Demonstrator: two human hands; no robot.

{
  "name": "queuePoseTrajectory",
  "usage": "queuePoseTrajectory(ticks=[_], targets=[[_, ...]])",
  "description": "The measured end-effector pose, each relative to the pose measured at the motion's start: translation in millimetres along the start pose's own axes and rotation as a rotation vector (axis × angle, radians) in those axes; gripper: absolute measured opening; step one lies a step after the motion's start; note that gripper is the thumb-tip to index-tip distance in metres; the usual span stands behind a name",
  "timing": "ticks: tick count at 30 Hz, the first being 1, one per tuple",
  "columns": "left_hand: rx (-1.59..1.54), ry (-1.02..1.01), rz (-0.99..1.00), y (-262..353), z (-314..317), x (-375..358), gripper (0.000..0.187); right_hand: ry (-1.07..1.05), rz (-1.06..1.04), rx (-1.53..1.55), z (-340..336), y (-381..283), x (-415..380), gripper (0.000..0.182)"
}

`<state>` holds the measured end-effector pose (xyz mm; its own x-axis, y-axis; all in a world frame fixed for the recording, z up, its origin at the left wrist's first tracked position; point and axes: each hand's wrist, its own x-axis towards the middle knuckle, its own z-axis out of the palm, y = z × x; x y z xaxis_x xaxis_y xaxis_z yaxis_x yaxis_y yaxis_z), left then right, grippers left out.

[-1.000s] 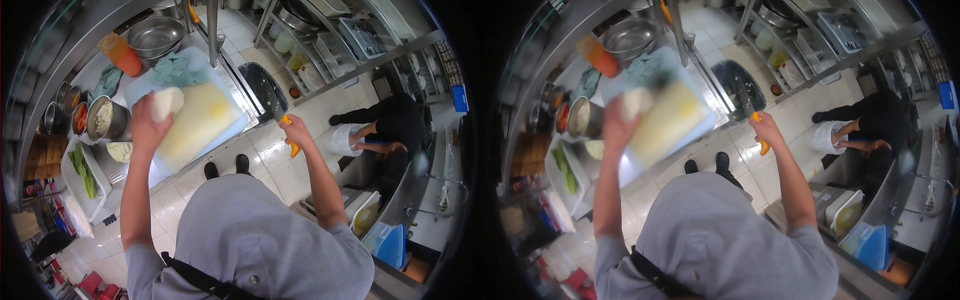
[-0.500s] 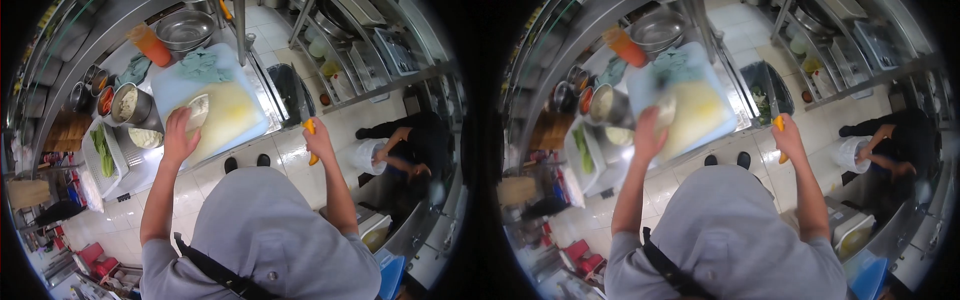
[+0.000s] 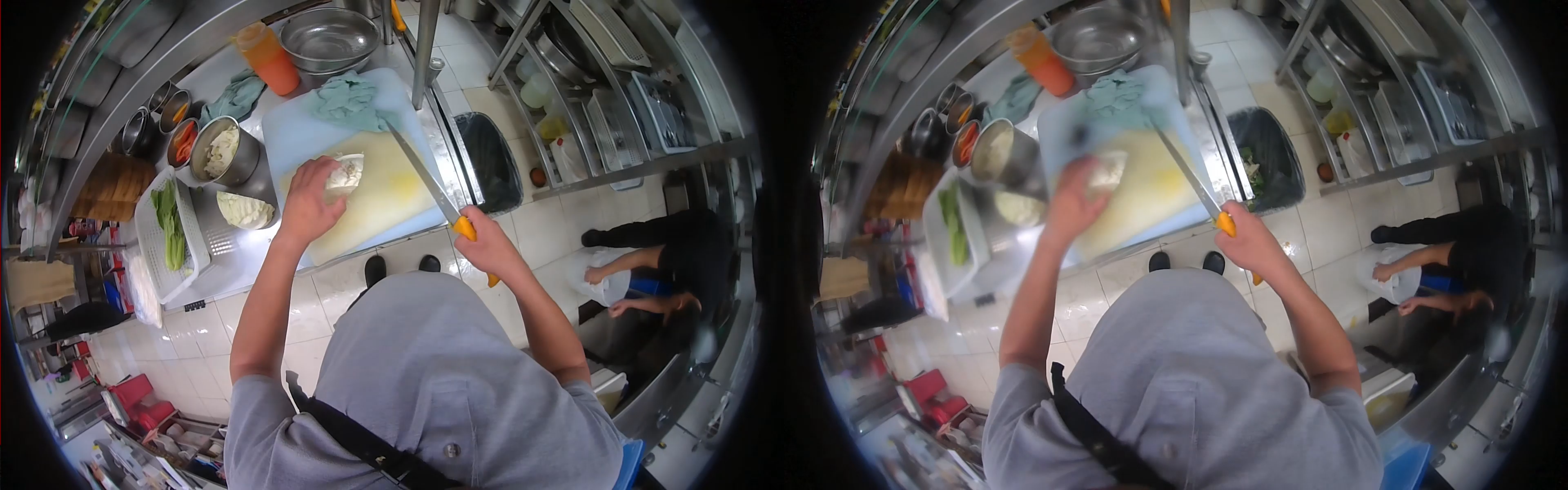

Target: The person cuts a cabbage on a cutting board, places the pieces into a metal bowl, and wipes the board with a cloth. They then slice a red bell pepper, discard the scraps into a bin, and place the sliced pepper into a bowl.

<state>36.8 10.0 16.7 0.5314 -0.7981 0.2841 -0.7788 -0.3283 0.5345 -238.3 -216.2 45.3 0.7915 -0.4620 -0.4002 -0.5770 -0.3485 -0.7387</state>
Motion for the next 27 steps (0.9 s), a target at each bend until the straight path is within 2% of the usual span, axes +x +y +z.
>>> queuePoseTrajectory(ticks=[4, 6, 7, 9, 10, 11, 13, 14, 16, 22, 26, 27], targets=[[0.001, -0.030, 0.096, 7, -4, -6, 0.056, -0.026, -0.011, -0.070, 5, 0, 1, 0.040], [0.119, -0.116, 0.340, 18, -7, -11, 0.048, -0.006, 0.007, -0.070, 5, -1, 1, 0.040], [0.116, -0.114, 0.335, 21, -9, -16, 0.048, -0.010, 0.009, -0.075, 5, 0, 1, 0.040], [0.109, -0.269, 0.445, 28, -10, -26, 0.041, -0.025, 0.039, -0.112, 6, 2, 2, 0.041], [0.025, -0.222, 0.409, 31, -9, -31, 0.037, -0.028, 0.044, -0.112, 6, 3, 2, 0.041], [0.020, -0.228, 0.408, 32, -7, -35, 0.037, -0.039, 0.045, -0.123, 7, 3, 0, 0.042], [0.060, -0.047, 0.337, 29, -2, -42, 0.039, -0.050, 0.052, -0.130, 8, 2, -1, 0.042], [0.058, -0.051, 0.335, 27, 2, -44, 0.039, -0.059, 0.072, -0.137, 8, -1, -1, 0.042], [0.185, 0.127, 0.192, 26, 9, -45, 0.043, -0.071, 0.087, -0.145, 8, -2, 1, 0.043], [0.084, 0.166, 0.062, 29, 20, -39, 0.053, -0.088, 0.022, -0.260, 6, 6, 7, 0.032], [0.036, 0.137, -0.016, 0, 25, -26, 0.056, -0.095, -0.008, -0.288, 7, 8, 10, 0.029], [-0.065, 0.094, -0.113, -6, 24, -18, 0.057, -0.094, -0.016, -0.293, 7, 8, 10, 0.029]])
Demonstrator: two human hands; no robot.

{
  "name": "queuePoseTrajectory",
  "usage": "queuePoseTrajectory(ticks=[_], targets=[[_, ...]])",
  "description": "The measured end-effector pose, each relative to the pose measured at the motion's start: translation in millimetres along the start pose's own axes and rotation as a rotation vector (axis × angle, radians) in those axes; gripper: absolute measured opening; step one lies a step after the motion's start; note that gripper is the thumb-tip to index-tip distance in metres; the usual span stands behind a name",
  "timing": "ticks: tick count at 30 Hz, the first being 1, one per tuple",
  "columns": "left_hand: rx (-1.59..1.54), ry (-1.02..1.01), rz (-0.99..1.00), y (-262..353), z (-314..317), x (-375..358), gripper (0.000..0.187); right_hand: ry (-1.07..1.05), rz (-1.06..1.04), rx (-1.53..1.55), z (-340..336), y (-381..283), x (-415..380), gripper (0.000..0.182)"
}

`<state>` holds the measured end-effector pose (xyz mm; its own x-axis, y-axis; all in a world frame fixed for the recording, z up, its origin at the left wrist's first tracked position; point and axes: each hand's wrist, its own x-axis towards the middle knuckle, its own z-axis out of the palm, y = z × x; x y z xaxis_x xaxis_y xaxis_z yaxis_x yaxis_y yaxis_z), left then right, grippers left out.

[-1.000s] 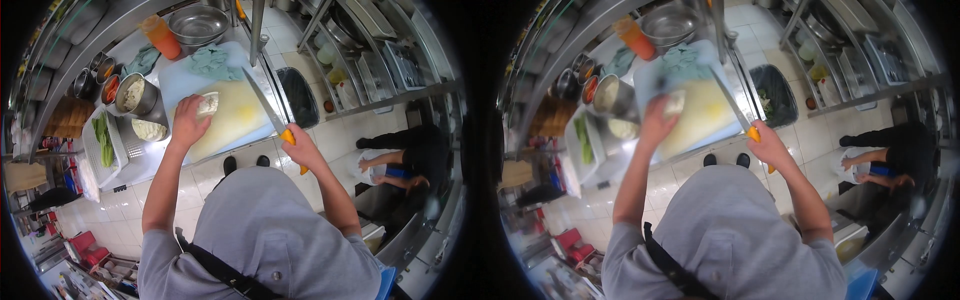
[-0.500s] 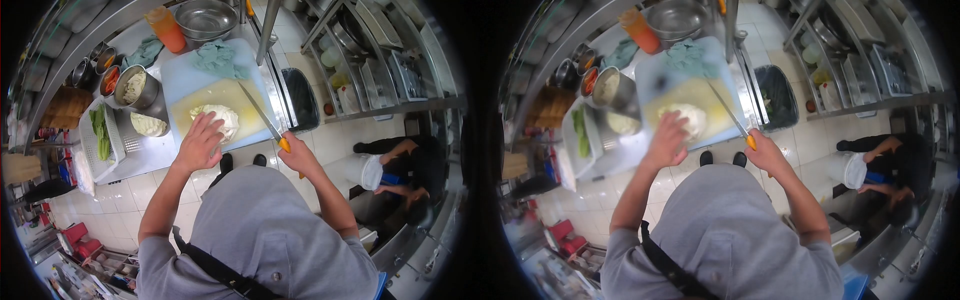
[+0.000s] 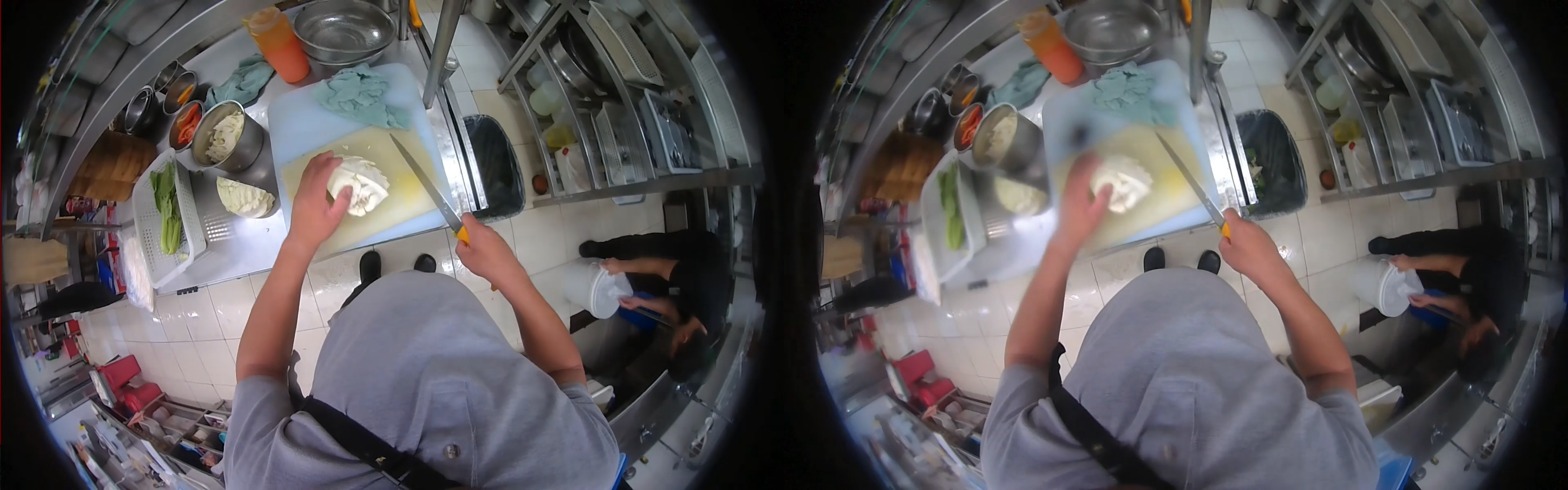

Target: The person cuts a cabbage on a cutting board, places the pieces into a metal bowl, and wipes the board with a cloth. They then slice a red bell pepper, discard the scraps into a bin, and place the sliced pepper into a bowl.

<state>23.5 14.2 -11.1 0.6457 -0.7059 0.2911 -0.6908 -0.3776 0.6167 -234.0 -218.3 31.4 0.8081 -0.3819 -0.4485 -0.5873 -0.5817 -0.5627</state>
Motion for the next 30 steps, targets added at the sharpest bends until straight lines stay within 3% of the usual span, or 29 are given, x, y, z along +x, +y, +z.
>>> queuePoseTrajectory(ticks=[4, 8, 10, 11, 13, 14, 16, 19, 20, 22, 25, 29, 30], targets=[[-0.223, -0.185, -0.193, -4, -7, 30, 0.061, 0.004, 0.011, 0.012, -1, -2, -3, 0.029], [-0.043, -0.041, -0.097, 13, -4, 44, 0.062, -0.017, 0.045, 0.060, -6, -2, -4, 0.030], [-0.060, -0.274, -0.631, 60, -26, 55, 0.066, -0.021, 0.049, 0.084, -6, 0, -7, 0.030], [-0.059, -0.278, -0.633, 56, -21, 52, 0.066, -0.022, 0.042, 0.097, -7, 1, -8, 0.031], [-0.055, -0.253, -0.354, 45, -14, 48, 0.063, -0.021, 0.033, 0.110, -7, 2, -7, 0.031], [-0.055, -0.254, -0.353, 37, -16, 51, 0.063, 0.004, 0.023, 0.121, -8, 2, -7, 0.031], [-0.337, -0.584, -0.328, 36, -26, 65, 0.057, 0.029, 0.018, 0.132, -9, 2, -8, 0.030], [-0.158, -0.648, -0.273, 48, -35, 77, 0.050, 0.014, 0.001, 0.106, -14, -2, -6, 0.027], [-0.161, -0.652, -0.273, 50, -32, 75, 0.050, 0.015, -0.026, 0.091, -14, -3, -4, 0.026], [-0.052, -0.564, -0.092, 55, -27, 69, 0.051, 0.014, -0.052, 0.077, -13, -2, -1, 0.024], [-0.131, -0.602, 0.014, 50, -24, 70, 0.051, 0.038, -0.125, 0.040, -9, 2, 3, 0.022], [-0.085, -0.556, 0.073, 49, -21, 69, 0.047, 0.048, -0.171, -0.056, -11, 2, 5, 0.024], [-0.006, -0.402, 0.156, 54, -17, 62, 0.044, 0.066, -0.200, -0.091, -10, 2, 5, 0.028]])
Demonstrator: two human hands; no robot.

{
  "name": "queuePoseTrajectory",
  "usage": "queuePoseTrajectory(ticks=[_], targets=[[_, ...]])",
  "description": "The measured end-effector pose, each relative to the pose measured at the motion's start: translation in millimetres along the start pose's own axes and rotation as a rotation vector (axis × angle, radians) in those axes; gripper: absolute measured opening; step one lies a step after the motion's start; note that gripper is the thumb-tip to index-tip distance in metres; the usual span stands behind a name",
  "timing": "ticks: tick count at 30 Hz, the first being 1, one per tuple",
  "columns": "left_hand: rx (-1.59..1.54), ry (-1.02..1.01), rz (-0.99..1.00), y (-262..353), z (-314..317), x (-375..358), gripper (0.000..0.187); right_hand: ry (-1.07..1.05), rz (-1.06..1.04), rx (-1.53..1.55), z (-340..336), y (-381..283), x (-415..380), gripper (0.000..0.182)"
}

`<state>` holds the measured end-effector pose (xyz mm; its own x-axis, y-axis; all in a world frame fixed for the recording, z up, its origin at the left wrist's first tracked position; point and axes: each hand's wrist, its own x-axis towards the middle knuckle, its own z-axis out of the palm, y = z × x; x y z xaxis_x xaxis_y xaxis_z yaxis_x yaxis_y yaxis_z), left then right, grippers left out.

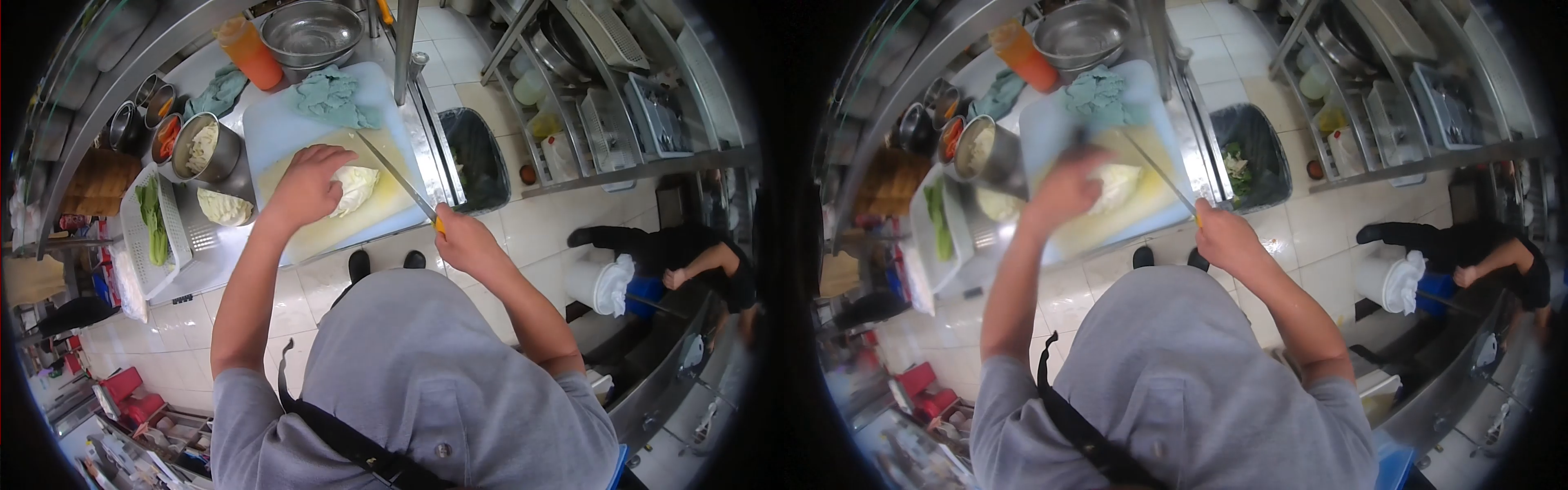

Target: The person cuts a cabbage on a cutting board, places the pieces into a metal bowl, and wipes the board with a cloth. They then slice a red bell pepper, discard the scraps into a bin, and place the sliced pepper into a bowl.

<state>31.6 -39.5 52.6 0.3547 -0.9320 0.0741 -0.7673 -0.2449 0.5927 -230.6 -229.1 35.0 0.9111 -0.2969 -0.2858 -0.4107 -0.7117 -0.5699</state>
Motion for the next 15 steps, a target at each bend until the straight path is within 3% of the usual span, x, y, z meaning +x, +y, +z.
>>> queuePoseTrajectory(ticks=[1, 4, 10, 15], targets=[[0.104, 0.146, 0.061, 5, 7, -4, 0.041, -0.004, 0.001, -0.006, 0, 0, 1, 0.028], [0.108, 0.305, 0.101, 5, 38, -13, 0.034, -0.020, -0.027, -0.069, 1, -2, 3, 0.029], [0.269, 0.301, 0.352, -16, 31, -9, 0.027, -0.150, -0.033, -0.058, 0, -16, -7, 0.024], [0.324, 0.368, 0.352, -16, 55, -19, 0.025, -0.047, -0.006, -0.162, 1, -24, -7, 0.026]])
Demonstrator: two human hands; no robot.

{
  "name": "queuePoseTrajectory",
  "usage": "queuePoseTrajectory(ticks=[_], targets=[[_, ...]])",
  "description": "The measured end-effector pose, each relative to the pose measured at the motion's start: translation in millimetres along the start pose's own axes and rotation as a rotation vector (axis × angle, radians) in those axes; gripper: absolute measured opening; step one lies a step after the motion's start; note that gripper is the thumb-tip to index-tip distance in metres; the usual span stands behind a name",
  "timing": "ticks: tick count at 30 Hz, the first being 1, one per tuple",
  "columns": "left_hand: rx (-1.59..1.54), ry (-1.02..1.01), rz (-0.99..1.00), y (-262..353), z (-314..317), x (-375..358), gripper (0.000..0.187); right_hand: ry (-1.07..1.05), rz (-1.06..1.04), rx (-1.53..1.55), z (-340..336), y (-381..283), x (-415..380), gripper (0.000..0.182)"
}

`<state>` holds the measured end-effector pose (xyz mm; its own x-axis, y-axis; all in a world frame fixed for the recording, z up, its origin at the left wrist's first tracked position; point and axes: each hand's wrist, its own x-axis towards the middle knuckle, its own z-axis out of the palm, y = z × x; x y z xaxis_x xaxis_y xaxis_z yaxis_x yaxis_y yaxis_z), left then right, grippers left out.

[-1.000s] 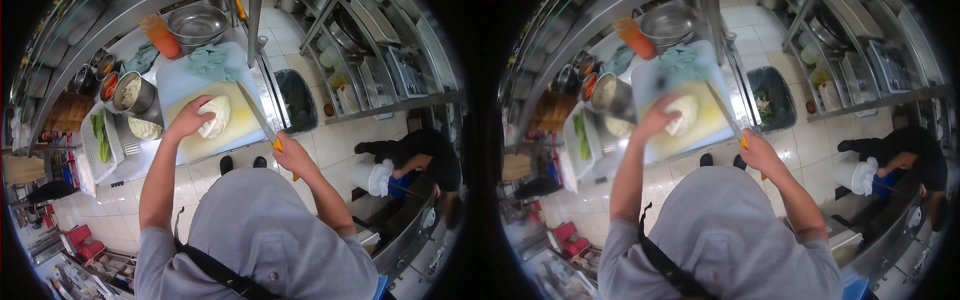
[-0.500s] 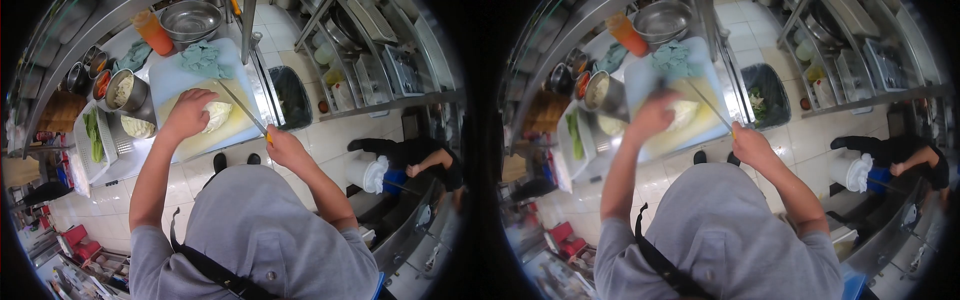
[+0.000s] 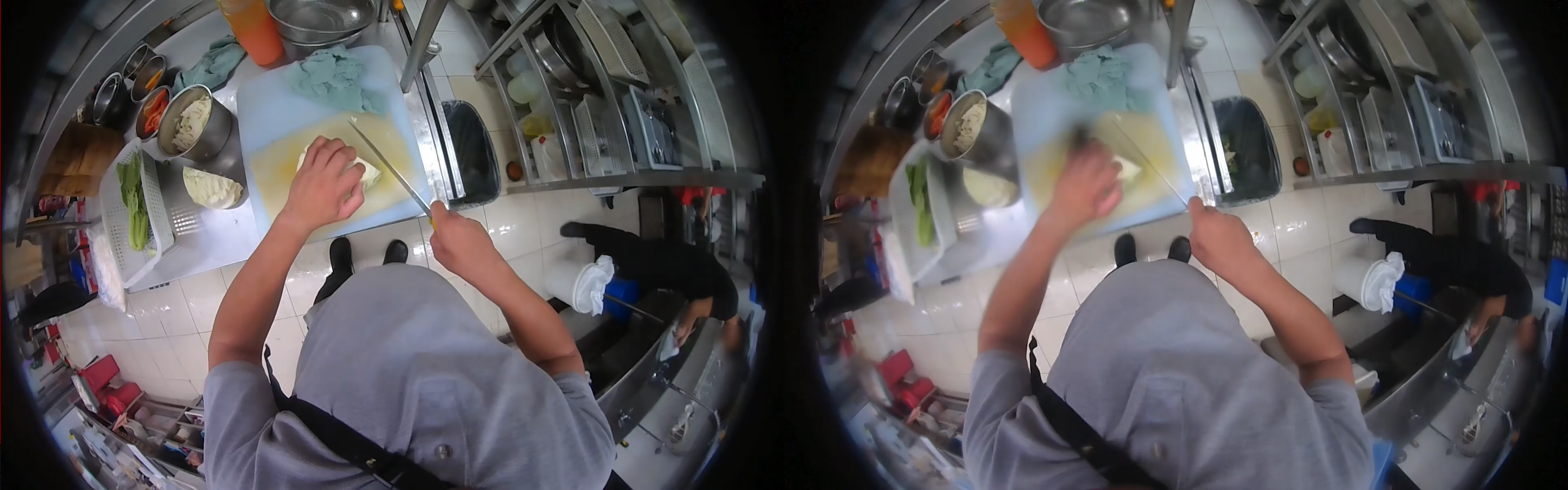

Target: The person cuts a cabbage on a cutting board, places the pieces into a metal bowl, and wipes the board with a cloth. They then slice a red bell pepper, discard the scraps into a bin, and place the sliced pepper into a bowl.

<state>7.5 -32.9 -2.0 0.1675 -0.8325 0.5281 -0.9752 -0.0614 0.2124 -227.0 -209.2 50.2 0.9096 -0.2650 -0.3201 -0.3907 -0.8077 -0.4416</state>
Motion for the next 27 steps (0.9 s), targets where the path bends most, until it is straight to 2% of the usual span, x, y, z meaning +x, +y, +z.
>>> queuePoseTrajectory(ticks=[5, 7, 10, 17, 19, 20, 22, 23, 25, 27], targets=[[-0.018, -0.028, -0.044, 0, -1, -1, 0.025, -0.047, 0.019, 0.058, 15, 6, 6, 0.026], [0.083, -0.089, 0.042, 10, -11, 3, 0.024, -0.050, 0.031, 0.117, 16, 3, 7, 0.025], [0.130, -0.089, 0.066, 13, -3, 1, 0.021, -0.077, 0.090, 0.158, 15, 2, 9, 0.026], [0.100, -0.084, 0.119, 11, 5, 21, 0.013, -0.047, 0.126, 0.323, 22, 8, 3, 0.029], [-0.113, -0.067, 0.003, 13, -4, 39, 0.011, -0.037, 0.141, 0.369, 24, 7, 2, 0.029], [-0.113, -0.076, 0.020, 13, -11, 46, 0.011, -0.035, 0.147, 0.384, 24, 7, 1, 0.030], [-0.181, -0.270, 0.054, 10, -24, 55, 0.009, -0.024, 0.160, 0.413, 27, 10, -1, 0.031], [-0.178, -0.280, 0.068, 8, -26, 56, 0.009, -0.016, 0.134, 0.429, 31, 14, 0, 0.032], [-0.003, -0.452, 0.182, 6, -31, 56, 0.008, -0.004, 0.109, 0.459, 31, 15, 1, 0.033], [0.021, -0.442, 0.238, 2, -27, 60, 0.009, -0.130, 0.216, 0.450, 25, 14, 3, 0.043]])
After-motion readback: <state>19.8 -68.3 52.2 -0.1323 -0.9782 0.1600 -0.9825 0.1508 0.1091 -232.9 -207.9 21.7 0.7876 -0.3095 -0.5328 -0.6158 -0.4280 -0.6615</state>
